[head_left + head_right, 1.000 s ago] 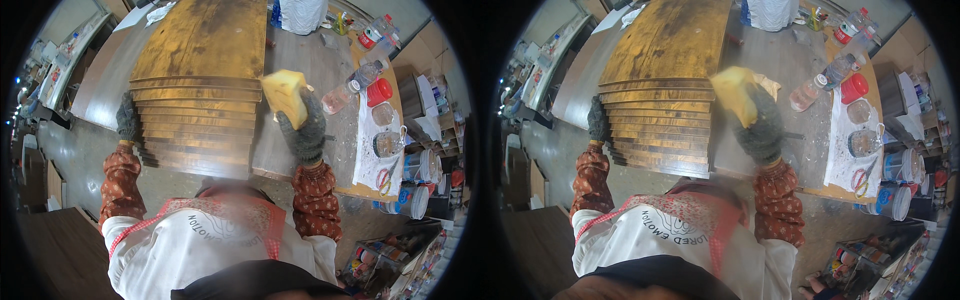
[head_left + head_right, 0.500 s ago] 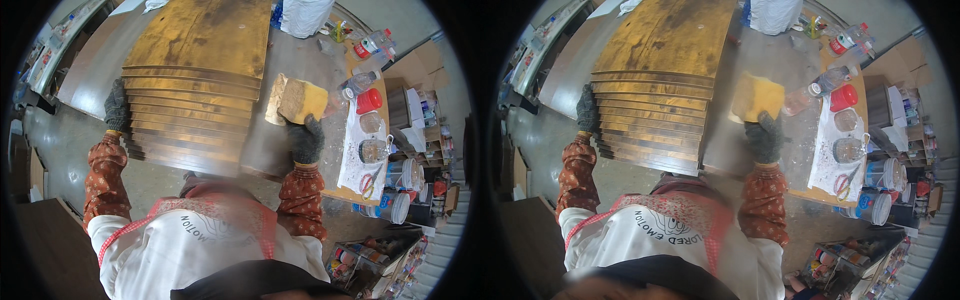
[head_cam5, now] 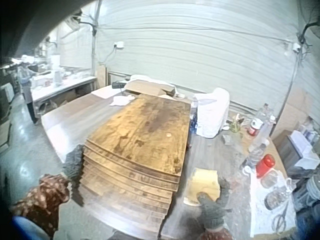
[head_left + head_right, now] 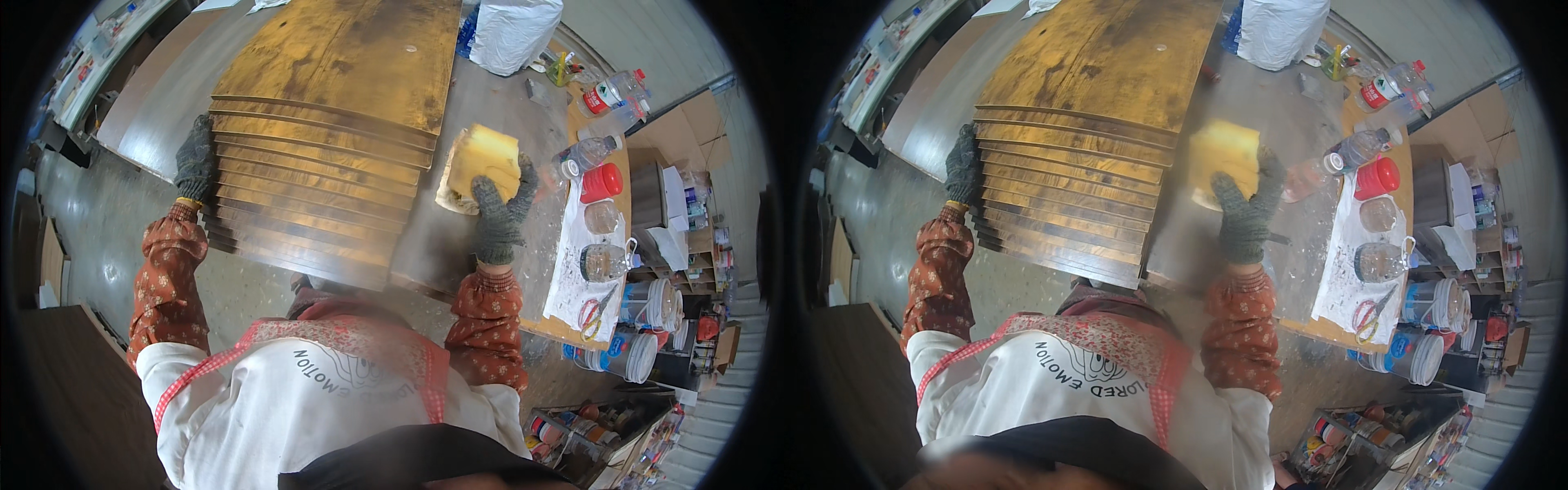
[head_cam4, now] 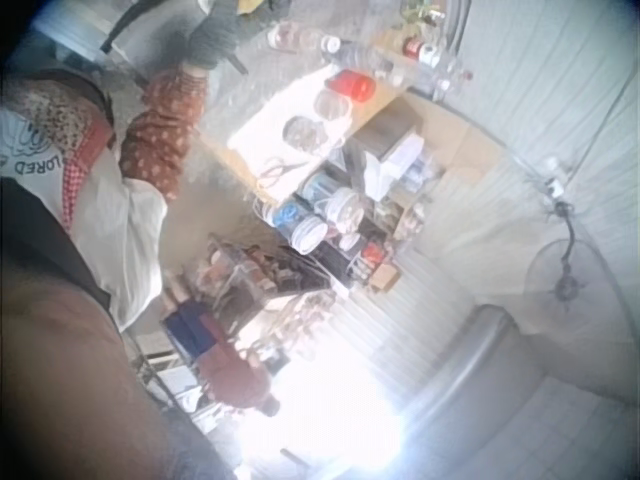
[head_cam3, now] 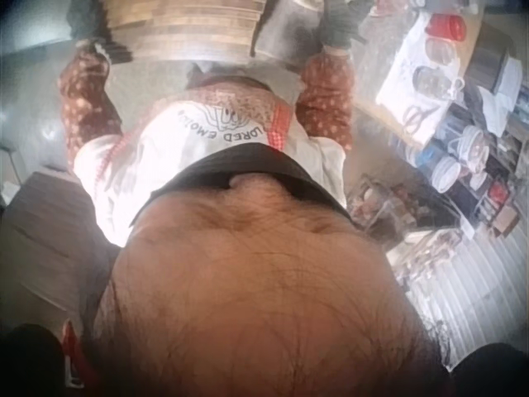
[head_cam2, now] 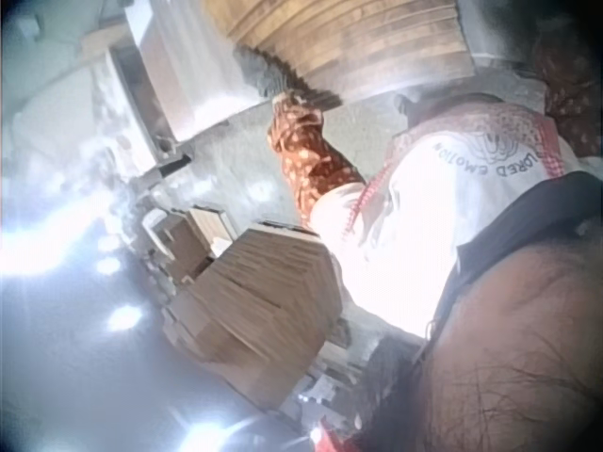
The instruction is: The person wipes a stack of wooden boards with a cloth, repeatedly rubbing the surfaces and edges. They flip the stack over and continue wiping the other side. The boards remain stacked on the workbench during the process.
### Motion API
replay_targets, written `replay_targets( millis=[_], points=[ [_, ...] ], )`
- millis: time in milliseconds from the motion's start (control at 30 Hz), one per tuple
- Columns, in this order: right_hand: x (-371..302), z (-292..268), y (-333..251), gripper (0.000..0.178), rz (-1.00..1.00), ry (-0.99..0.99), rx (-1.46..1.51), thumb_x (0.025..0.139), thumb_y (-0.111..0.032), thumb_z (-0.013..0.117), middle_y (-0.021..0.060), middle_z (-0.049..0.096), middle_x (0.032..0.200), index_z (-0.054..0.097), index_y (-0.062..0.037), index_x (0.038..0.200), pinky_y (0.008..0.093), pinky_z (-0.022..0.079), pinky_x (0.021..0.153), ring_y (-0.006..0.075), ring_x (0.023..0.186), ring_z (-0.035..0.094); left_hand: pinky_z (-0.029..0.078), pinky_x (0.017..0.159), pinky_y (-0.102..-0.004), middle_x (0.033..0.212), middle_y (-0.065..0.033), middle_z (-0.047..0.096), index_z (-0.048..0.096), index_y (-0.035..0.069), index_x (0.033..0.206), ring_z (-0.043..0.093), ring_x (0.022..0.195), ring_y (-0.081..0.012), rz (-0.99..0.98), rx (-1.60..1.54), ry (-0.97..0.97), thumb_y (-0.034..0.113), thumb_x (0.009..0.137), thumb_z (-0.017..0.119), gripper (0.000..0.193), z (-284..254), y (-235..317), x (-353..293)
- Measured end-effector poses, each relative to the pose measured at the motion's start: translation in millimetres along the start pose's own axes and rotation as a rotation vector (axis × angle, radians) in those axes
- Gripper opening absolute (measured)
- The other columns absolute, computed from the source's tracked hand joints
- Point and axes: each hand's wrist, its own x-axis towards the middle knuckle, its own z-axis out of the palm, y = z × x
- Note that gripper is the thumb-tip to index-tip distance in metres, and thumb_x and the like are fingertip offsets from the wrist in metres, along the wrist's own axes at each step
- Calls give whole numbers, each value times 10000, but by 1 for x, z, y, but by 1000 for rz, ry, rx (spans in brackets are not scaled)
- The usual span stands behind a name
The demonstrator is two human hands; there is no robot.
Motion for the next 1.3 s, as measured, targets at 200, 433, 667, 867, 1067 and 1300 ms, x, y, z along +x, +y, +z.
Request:
replay_targets(
  millis=[200,433,667,867,1067,1300],
  points=[
    [29,14,-12,573,-445,-331,-664,791,-74,754,135,566,1204,492,-20,1298,357,461,955,231,1113,560,400,1055,-428,1410,-229,461,375,11,1422,497,1253,-375,-6,-4,6,101,939,386,491,0,1,-1],
    [24,-4,-9,595,-172,-59,-719,769,-130,784,160,567,1232,518,10,1282,364,468,955,264,1125,573,430,1019,-431,1405,-224,467,370,12,1423,523,1213,-376,117,67,119,86,942,386,487,10,-14,-3],
    [16,3,-16,563,-601,-281,-850,782,-207,774,193,598,1167,546,5,1251,407,476,912,338,1071,590,380,1072,-432,1420,-259,436,332,-42,1434,477,1263,-401,53,135,14,11,909,411,533,2,-10,0],
    [-2,-2,-22,538,-367,-122,-705,822,-175,744,196,602,1219,527,9,1279,407,453,989,359,1108,583,420,1040,-420,1396,-236,474,365,-6,1422,513,1232,-383,162,174,147,75,948,388,481,6,-15,-3],
    [-12,-1,-9,553,-518,-254,-814,792,-177,779,191,612,1182,542,1,1259,416,472,962,354,1091,592,397,1062,-421,1399,-246,467,357,-19,1424,498,1244,-393,138,224,86,58,950,394,482,11,-23,-2],
    [-26,-3,1,613,-345,-124,-548,828,-139,753,189,557,1252,462,3,1348,406,474,963,308,1131,572,391,1063,-437,1404,-259,453,335,-39,1428,482,1258,-405,173,126,106,46,928,405,512,12,-27,-5]
  ],
)
